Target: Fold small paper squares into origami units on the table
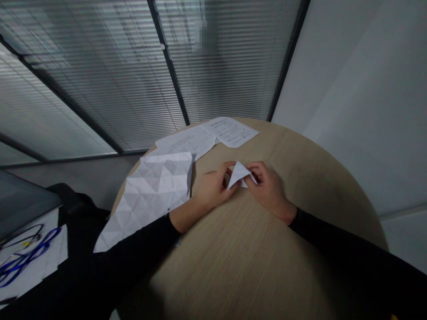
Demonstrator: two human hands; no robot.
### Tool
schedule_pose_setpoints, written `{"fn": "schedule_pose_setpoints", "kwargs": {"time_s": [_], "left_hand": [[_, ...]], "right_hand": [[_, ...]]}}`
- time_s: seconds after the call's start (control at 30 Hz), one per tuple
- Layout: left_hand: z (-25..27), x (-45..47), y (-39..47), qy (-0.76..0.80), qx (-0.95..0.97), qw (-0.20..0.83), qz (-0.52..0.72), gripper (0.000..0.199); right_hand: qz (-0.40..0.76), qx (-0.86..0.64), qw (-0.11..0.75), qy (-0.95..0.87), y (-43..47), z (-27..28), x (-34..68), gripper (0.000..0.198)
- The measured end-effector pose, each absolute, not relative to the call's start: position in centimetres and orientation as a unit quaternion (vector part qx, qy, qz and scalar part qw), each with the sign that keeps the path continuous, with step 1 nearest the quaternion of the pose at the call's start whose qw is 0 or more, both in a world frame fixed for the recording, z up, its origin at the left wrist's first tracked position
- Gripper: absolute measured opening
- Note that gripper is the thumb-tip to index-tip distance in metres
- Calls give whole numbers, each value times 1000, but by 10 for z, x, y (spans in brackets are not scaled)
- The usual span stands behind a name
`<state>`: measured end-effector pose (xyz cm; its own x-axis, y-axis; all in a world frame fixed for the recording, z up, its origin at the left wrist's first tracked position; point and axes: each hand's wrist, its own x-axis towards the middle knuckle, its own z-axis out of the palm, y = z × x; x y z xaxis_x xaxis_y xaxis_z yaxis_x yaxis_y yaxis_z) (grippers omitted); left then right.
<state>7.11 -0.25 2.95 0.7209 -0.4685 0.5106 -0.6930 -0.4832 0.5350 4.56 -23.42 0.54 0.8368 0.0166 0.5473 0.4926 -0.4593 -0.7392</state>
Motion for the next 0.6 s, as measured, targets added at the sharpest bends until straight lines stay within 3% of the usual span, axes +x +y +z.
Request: {"fn": "schedule_pose_setpoints", "kwargs": {"time_s": [0.1, 0.3, 0.43, 0.6], "left_hand": [[26, 76, 1, -327, 835, 415, 156, 47], [21, 87, 0, -351, 729, 579, 96, 66], [27, 84, -1, -406, 726, 552, 68, 53], [28, 81, -1, -415, 721, 551, 68, 51]], "right_hand": [[-241, -835, 456, -192, -234, 10, 43, 25], [-235, -813, 468, -254, -234, 19, 42, 28], [-253, -804, 502, -192, -233, 16, 44, 37], [-316, -810, 443, -218, -234, 21, 45, 33]]}}
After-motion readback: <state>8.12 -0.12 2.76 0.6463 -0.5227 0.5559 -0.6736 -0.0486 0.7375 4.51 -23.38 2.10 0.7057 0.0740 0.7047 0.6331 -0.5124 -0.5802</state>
